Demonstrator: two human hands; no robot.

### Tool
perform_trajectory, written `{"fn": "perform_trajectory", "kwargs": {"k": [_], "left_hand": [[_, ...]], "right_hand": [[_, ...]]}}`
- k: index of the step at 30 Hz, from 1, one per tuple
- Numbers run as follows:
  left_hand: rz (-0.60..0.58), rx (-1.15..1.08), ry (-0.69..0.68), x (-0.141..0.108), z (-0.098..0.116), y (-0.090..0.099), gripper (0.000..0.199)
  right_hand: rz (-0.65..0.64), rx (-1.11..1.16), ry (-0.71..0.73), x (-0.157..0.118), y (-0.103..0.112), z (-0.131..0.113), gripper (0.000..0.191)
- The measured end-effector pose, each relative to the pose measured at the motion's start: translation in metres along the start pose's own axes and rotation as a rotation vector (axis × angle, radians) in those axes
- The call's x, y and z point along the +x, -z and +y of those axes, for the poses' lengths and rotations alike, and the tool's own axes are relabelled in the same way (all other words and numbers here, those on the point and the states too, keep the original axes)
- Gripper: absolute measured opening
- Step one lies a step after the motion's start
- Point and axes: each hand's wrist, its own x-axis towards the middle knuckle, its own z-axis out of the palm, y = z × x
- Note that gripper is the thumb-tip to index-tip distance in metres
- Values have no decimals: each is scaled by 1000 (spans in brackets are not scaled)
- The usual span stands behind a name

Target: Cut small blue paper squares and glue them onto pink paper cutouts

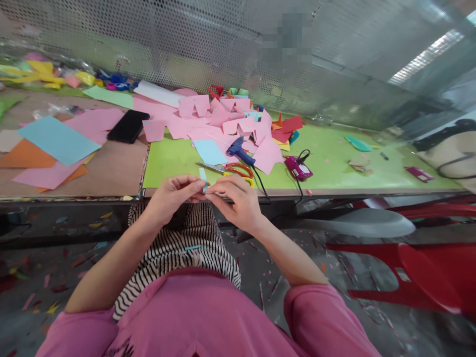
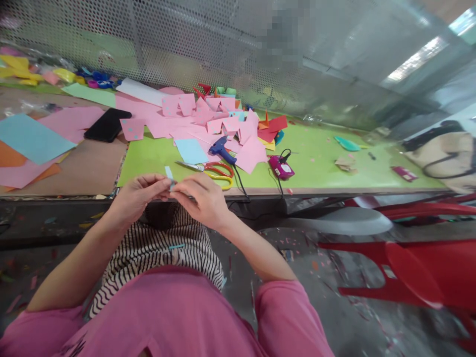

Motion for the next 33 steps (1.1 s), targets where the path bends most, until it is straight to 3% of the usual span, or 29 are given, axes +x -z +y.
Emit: {"fn": "perform_trajectory", "kwargs": {"k": [3, 6, 14, 21, 33], "left_hand": [[-18, 50, -35, -5, 2, -2, 24], [-39, 103, -53, -9, 4, -3, 22], [-48, 121, -31, -13, 3, -3, 19], [-34, 145, -51, -15, 0, -3, 17], [-30, 204, -84, -16, -4, -5, 19]], "right_hand": [[-11, 172, -225, 4, 0, -6, 16], [-37, 244, -350, 7, 0, -9, 19], [-16, 278, -412, 5, -2, -10, 17], [-25, 437, -507, 6, -3, -13, 22], [-79, 561, -542, 8, -6, -13, 21]]}}
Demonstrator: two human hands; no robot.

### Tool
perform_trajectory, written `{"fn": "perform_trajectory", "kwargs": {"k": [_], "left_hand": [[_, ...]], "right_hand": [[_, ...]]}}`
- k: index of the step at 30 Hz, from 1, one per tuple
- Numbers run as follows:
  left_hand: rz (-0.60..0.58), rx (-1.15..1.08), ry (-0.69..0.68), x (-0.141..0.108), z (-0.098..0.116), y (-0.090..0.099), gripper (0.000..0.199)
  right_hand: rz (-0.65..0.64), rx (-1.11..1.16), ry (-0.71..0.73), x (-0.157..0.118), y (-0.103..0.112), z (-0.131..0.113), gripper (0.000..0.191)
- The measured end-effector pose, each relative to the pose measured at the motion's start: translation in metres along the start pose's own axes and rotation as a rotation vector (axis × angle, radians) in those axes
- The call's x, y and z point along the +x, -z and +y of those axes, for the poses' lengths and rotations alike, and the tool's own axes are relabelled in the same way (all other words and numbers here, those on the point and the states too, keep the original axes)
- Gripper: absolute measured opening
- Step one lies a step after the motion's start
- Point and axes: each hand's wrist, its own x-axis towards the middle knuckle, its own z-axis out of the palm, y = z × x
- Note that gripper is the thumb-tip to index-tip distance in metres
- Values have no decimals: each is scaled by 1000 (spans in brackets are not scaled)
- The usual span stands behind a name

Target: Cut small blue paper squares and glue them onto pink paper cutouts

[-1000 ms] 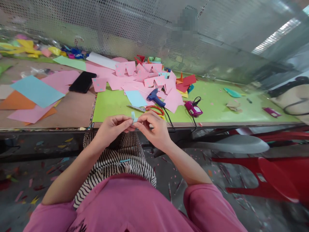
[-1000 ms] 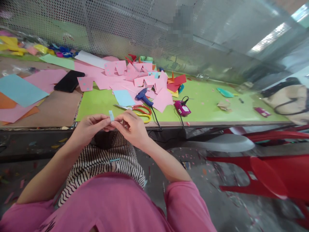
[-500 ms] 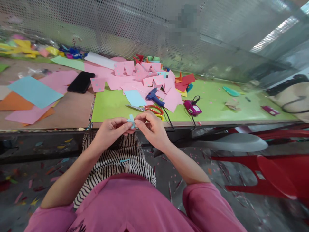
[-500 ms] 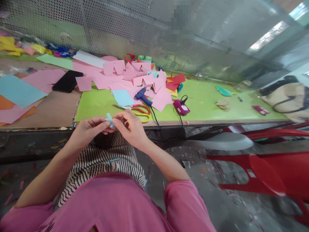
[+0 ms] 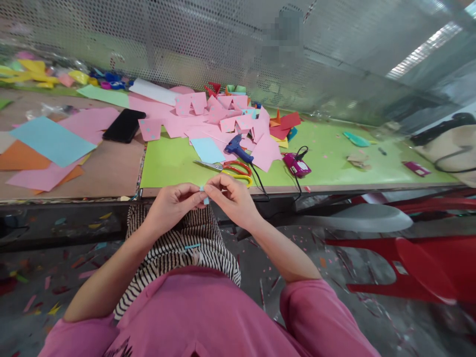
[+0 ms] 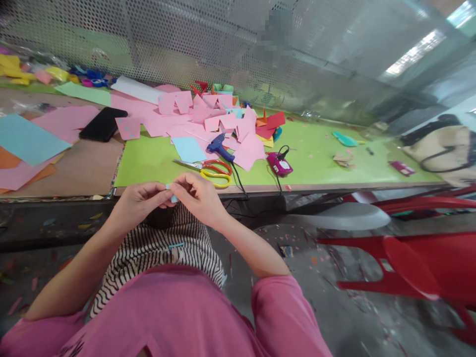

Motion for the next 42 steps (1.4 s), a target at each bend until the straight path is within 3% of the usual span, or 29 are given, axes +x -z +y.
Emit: {"fn": "perform_trajectory", "kwargs": {"k": [11, 22, 31, 38, 42], "left_hand": [[-89, 240, -105, -7, -2, 7, 26], [-78, -17, 57, -9, -4, 0, 22], [-47, -71, 49, -10, -2, -1, 28], [-48, -4, 45, -11, -2, 0, 23], [2, 30, 8, -10, -5, 2, 20]], "right_hand": [[-95, 29, -95, 0, 6, 1, 32], [-36, 253, -132, -3, 4, 5, 40], [-10, 150, -108, -5, 1, -1, 31], [-3, 125, -76, -4, -1, 3, 21], [46, 182, -77, -4, 1, 4, 24]]}}
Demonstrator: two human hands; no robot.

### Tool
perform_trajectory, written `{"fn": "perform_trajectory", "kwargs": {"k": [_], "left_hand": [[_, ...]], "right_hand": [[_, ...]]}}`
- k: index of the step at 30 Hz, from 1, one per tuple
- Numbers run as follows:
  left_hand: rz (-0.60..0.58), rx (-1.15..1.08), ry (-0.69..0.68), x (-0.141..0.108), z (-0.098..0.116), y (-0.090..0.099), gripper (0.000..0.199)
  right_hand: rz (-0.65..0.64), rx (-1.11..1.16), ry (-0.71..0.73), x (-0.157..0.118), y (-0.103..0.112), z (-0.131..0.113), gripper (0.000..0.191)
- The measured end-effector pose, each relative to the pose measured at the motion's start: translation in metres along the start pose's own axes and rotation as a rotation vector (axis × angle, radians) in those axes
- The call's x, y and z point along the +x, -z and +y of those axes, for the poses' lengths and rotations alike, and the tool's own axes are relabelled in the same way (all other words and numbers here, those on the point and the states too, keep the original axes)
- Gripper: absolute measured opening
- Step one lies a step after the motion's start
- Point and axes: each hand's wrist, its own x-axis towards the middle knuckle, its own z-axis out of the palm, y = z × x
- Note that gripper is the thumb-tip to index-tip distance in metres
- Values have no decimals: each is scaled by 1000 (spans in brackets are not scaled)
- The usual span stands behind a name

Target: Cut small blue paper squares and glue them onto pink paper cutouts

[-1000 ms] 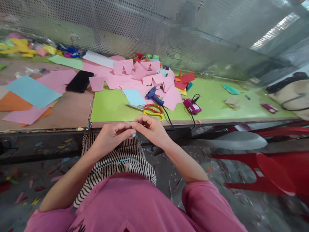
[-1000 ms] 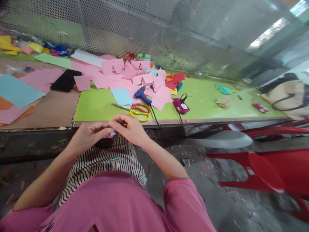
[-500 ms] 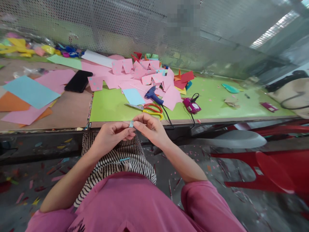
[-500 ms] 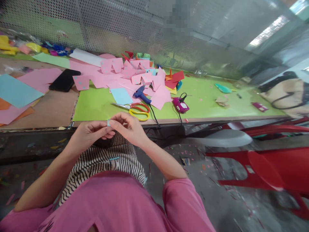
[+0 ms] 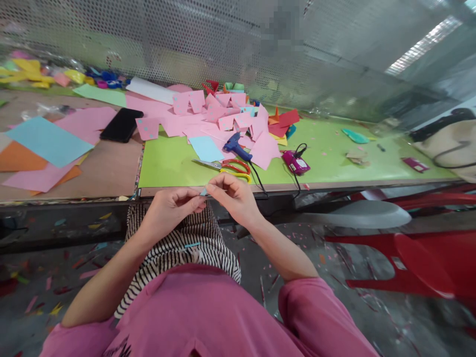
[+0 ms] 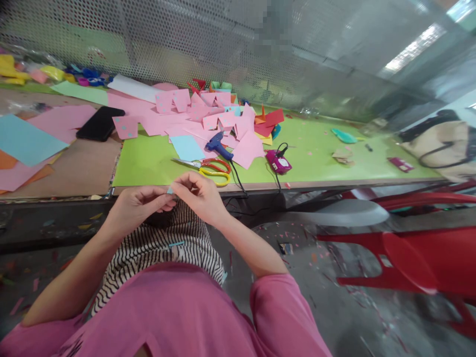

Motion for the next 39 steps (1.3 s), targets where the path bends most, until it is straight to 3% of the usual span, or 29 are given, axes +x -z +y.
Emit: {"fn": "perform_trajectory", "kwargs": {"k": [11, 16, 23, 26, 29, 33, 35, 39], "left_hand": [[48, 68, -107, -4, -6, 0, 20], [49, 27, -52, -4, 1, 2, 22], [-40, -33, 5, 0, 0, 5, 27], [39, -135, 46, 4, -5, 3, 25], [118, -280, 78, 7, -6, 0, 30], [117, -398, 125, 7, -4, -5, 34], [105, -409, 135, 5, -4, -7, 34], [101, -392, 155, 5, -6, -8, 35]], "right_hand": [[99, 272, -121, -2, -10, 19, 40], [86, 197, -107, -3, -7, 15, 41], [-47, 32, -49, -3, -2, 8, 28], [60, -126, 107, -6, -2, 13, 19], [119, -457, 467, -9, 0, 23, 11], [78, -773, 821, -10, 3, 36, 27], [65, -823, 849, -9, 4, 40, 30], [-15, -788, 736, -8, 4, 38, 22]]}}
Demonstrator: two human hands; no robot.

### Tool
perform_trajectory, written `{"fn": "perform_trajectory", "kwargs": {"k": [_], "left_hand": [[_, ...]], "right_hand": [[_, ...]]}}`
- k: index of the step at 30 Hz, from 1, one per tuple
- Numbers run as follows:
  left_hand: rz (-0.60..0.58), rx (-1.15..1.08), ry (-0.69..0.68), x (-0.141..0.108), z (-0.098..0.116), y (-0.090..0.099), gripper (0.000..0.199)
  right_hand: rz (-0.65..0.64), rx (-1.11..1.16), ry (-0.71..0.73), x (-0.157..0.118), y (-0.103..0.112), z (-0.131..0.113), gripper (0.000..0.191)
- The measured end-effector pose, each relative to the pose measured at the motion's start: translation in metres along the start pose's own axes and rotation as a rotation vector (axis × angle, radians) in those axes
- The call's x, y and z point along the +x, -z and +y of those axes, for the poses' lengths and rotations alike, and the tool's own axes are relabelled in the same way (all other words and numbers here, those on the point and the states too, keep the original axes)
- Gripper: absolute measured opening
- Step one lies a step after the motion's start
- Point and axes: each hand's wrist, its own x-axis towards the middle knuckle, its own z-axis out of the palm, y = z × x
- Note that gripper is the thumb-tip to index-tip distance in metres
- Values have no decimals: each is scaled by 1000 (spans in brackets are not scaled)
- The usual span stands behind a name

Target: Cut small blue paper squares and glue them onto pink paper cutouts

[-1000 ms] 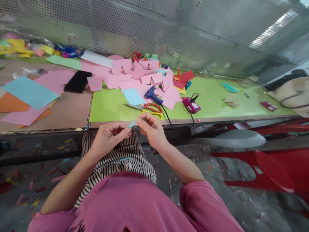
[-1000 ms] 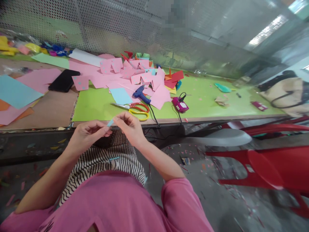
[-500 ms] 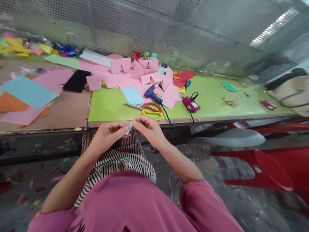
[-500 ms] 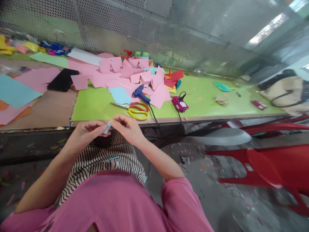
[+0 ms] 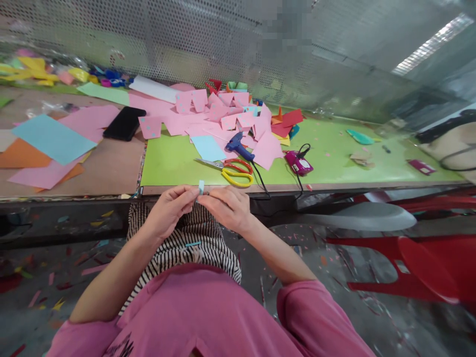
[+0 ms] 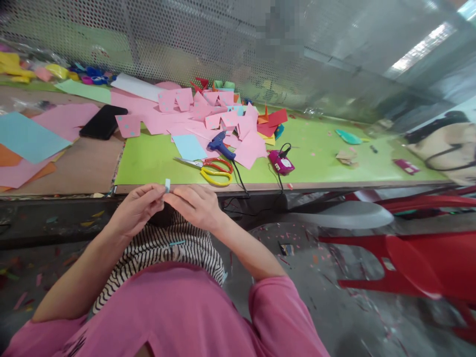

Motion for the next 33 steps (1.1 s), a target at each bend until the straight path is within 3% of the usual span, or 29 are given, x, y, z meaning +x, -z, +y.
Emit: {"fn": "perform_trajectory", "kwargs": {"k": [7, 13, 16, 24, 33], "left_hand": [[43, 46, -38, 4, -3, 7, 26], [50, 129, -120, 1, -3, 6, 26], [50, 210, -166, -1, -1, 7, 30], [11, 308, -198, -5, 3, 5, 31], [-7, 355, -235, -7, 2, 7, 20]], "right_hand": [[62, 128, -46, 9, 5, -12, 11], [61, 312, -353, 15, 9, -20, 10], [74, 331, -439, 17, 10, -21, 13], [35, 335, -486, 17, 11, -19, 12], [11, 366, -497, 17, 11, -19, 11]]}}
